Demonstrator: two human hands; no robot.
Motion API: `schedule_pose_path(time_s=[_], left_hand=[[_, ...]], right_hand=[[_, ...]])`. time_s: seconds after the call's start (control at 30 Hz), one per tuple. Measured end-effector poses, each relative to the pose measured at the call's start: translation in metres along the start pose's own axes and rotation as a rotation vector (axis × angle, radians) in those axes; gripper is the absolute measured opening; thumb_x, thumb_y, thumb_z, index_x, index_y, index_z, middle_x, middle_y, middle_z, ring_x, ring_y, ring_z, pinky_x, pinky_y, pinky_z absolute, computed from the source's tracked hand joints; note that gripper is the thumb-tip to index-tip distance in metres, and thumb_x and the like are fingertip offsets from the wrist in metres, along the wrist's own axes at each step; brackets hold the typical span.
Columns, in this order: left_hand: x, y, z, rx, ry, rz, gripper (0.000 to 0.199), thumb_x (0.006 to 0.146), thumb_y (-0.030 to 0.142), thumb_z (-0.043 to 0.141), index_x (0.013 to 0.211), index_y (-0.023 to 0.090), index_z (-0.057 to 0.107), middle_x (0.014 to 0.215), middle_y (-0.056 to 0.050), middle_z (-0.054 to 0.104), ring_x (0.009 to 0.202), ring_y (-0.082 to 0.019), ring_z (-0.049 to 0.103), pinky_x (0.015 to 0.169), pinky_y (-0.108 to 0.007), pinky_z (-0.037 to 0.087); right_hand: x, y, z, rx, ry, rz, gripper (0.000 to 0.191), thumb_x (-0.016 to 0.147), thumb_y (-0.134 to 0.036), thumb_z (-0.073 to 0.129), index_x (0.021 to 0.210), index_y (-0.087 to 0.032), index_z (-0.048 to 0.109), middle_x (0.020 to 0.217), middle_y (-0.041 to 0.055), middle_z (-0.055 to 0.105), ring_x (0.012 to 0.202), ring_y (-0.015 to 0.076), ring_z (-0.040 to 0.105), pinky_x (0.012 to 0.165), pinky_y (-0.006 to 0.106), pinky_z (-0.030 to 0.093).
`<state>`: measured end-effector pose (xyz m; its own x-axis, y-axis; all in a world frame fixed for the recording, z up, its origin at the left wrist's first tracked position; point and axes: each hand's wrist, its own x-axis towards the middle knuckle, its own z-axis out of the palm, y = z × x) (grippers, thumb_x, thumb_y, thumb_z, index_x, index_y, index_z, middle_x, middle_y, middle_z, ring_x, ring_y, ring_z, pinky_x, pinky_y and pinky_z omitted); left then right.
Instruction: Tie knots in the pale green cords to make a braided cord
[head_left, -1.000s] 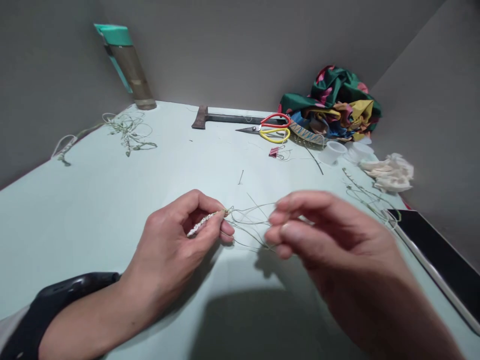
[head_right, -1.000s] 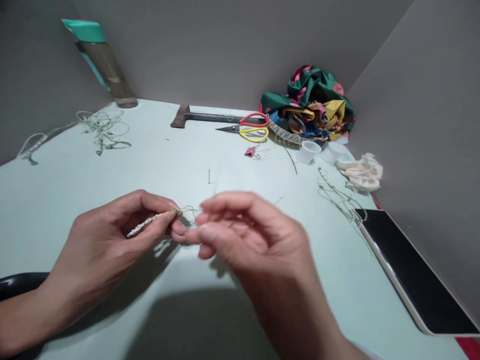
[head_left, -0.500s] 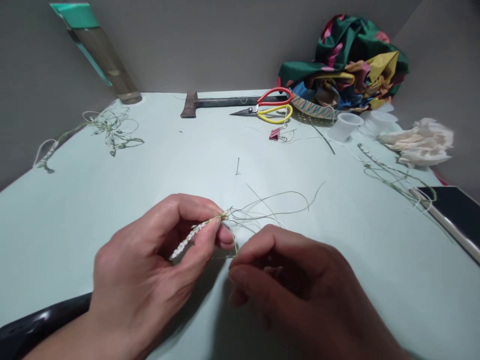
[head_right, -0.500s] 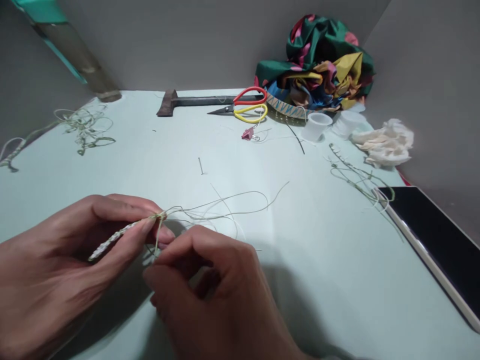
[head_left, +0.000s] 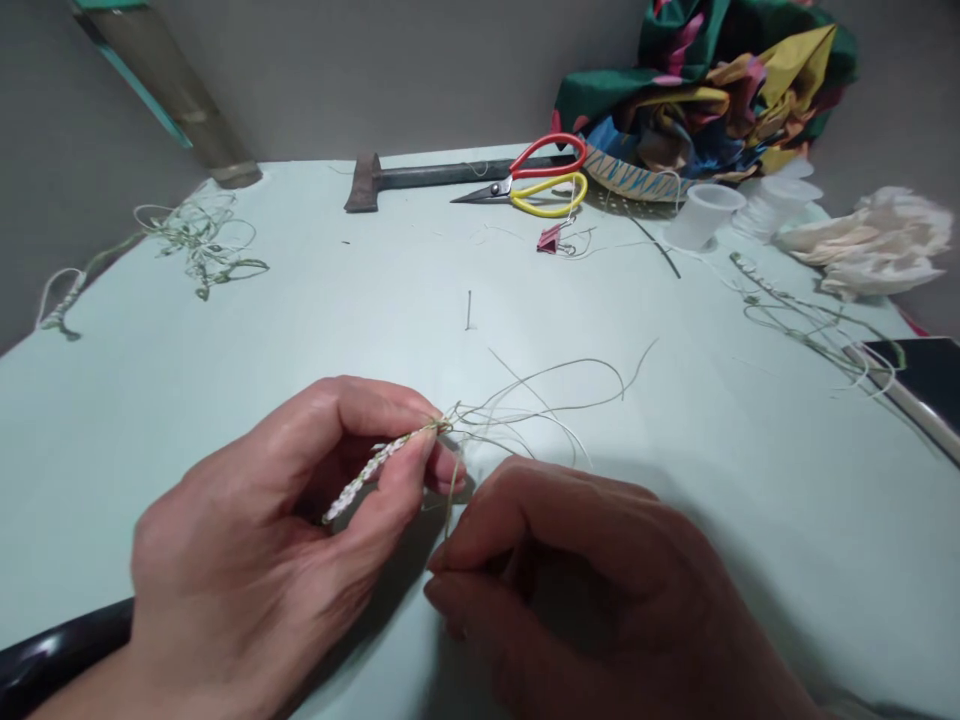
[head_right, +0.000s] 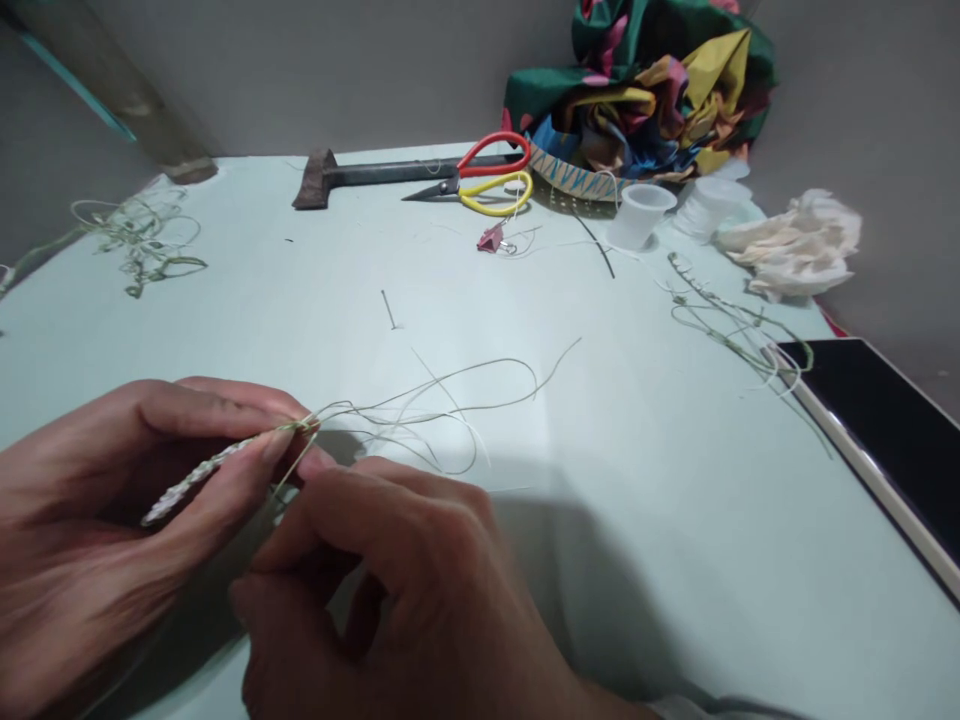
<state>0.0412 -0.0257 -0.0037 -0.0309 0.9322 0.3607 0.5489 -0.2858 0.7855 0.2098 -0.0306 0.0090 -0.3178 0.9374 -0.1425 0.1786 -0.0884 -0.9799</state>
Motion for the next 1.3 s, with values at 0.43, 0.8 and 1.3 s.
schedule_pose_path(time_s=[0.43, 0.8, 1.3], left_hand=[[-0.008, -0.007, -0.005, 0.2, 0.014, 0.087, 0.012, 0.095, 0.035, 0.072, 0.087, 0.042, 0.077, 0.088, 0.014, 0.085, 0.077, -0.011, 0.085, 0.046, -0.008, 0.055], [-0.012, -0.007, -0.004, 0.149, -0.031, 0.101, 0.018, 0.094, 0.021, 0.074, 0.093, 0.038, 0.078, 0.091, 0.012, 0.085, 0.08, -0.011, 0.084, 0.06, -0.009, 0.061], [0.001, -0.003, -0.005, -0.091, -0.212, -0.033, 0.023, 0.096, 0.021, 0.069, 0.084, 0.038, 0.078, 0.075, 0.011, 0.082, 0.066, -0.013, 0.083, 0.057, -0.01, 0.065]], right_hand=[[-0.002, 0.01, 0.0, 0.211, -0.075, 0.098, 0.02, 0.076, -0.016, 0.065, 0.06, -0.023, 0.054, 0.057, -0.0051, 0.054, 0.056, 0.0096, 0.05, 0.05, 0.018, 0.041], [-0.002, 0.006, -0.008, 0.167, 0.021, 0.203, 0.014, 0.085, -0.014, 0.071, 0.074, -0.023, 0.071, 0.063, -0.0053, 0.071, 0.058, 0.0096, 0.062, 0.053, 0.016, 0.046], [0.004, 0.006, -0.038, -0.329, 0.197, -0.265, 0.018, 0.104, -0.018, 0.06, 0.104, -0.029, 0.074, 0.076, -0.008, 0.079, 0.064, 0.0105, 0.073, 0.06, 0.02, 0.053]])
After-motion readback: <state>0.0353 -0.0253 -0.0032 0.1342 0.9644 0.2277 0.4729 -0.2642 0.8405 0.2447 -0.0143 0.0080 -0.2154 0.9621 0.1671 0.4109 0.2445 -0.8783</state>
